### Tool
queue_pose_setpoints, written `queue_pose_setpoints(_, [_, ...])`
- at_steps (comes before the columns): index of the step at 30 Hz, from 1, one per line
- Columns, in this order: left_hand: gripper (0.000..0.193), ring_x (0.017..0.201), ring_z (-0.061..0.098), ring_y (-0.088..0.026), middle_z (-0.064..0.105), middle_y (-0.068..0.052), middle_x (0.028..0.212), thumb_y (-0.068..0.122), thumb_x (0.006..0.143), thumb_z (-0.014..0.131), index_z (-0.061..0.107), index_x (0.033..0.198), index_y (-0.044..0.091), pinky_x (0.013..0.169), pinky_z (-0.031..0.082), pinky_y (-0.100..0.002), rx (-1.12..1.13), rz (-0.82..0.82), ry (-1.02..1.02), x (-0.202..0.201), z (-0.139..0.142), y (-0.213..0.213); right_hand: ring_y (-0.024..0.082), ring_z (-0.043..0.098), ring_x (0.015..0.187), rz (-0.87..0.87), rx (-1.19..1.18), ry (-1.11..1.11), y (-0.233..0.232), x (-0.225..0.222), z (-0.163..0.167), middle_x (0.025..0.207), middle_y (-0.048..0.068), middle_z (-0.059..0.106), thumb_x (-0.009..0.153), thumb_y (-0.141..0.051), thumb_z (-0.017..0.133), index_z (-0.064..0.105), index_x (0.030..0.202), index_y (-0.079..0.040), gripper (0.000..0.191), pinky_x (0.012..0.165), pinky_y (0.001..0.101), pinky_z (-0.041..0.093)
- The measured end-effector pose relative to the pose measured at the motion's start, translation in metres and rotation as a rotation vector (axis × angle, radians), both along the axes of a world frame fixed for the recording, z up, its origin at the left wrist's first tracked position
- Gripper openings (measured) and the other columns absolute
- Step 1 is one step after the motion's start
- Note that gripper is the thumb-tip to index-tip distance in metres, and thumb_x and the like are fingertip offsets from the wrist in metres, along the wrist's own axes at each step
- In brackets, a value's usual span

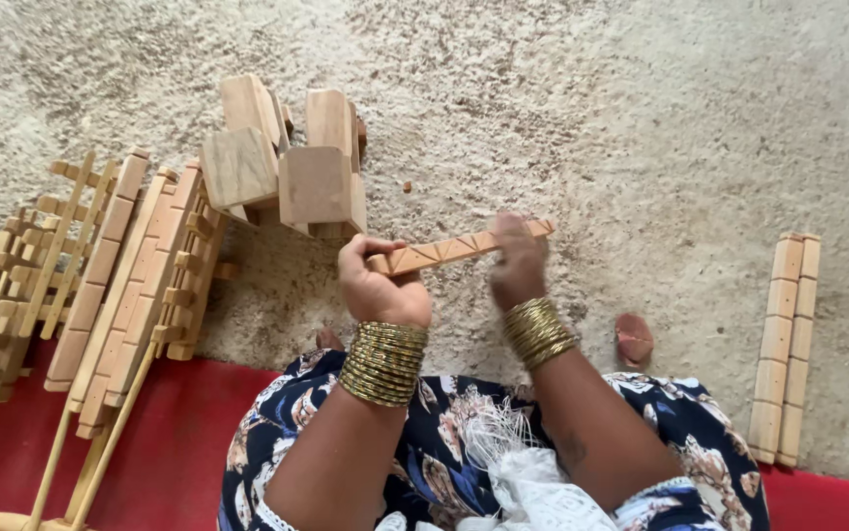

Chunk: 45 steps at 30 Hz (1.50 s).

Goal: The person sits on the floor and smooths a small wooden block using a sanding stone. They rotate the block to sand multiple sides and edges, then place it aside and pick up another block to continue sanding.

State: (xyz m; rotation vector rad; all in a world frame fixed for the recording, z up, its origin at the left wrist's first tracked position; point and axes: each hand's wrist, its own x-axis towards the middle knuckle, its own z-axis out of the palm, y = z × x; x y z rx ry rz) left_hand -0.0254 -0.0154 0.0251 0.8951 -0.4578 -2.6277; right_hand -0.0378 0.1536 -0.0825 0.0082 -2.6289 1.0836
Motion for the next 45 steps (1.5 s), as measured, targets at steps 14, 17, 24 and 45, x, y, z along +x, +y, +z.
queue_pose_setpoints(14, [0.024, 0.060, 0.049, -0.017, 0.047, -0.002, 0.061, 0.014, 0.092, 0.055, 0.045, 0.070, 0.012, 0.068, 0.047, -0.034, -0.177, -0.027, 0.383, -0.006, -0.030, -0.023, 0.030, 0.060, 0.134, 0.354, -0.048, 0.477, -0.063, 0.028, 0.043, 0.134, 0.020, 0.064, 0.101, 0.013, 0.037, 0.064, 0.127, 0.004, 0.038, 0.119, 0.0421, 0.051])
queue_pose_setpoints(17, [0.021, 0.058, 0.049, -0.017, 0.049, -0.002, 0.063, 0.017, 0.092, 0.054, 0.048, 0.072, 0.012, 0.064, 0.047, -0.035, -0.153, -0.049, 0.405, -0.004, -0.031, -0.021, 0.035, 0.055, 0.131, 0.430, 0.020, 0.432, -0.075, 0.041, 0.060, 0.132, 0.024, 0.063, 0.094, 0.004, 0.043, 0.062, 0.124, 0.007, 0.036, 0.113, 0.0463, 0.044])
queue_pose_setpoints(24, [0.013, 0.057, 0.055, -0.018, 0.055, -0.002, 0.066, 0.021, 0.087, 0.051, 0.054, 0.081, 0.010, 0.060, 0.051, -0.035, -0.113, -0.074, 0.179, -0.009, -0.015, -0.015, 0.031, 0.061, 0.125, -0.094, 0.114, -0.448, 0.007, -0.009, 0.006, 0.144, 0.016, 0.058, 0.090, 0.007, 0.039, 0.058, 0.132, 0.000, 0.047, 0.110, 0.0352, 0.048])
queue_pose_setpoints(45, [0.014, 0.065, 0.055, -0.019, 0.049, -0.001, 0.071, 0.018, 0.091, 0.060, 0.053, 0.084, 0.008, 0.067, 0.051, -0.034, -0.004, -0.010, -0.087, -0.015, -0.024, -0.008, 0.026, 0.054, 0.114, 0.281, 0.275, 0.402, -0.047, 0.006, 0.022, 0.110, 0.011, 0.059, 0.074, 0.014, 0.049, 0.052, 0.128, -0.010, 0.059, 0.111, 0.0442, 0.038])
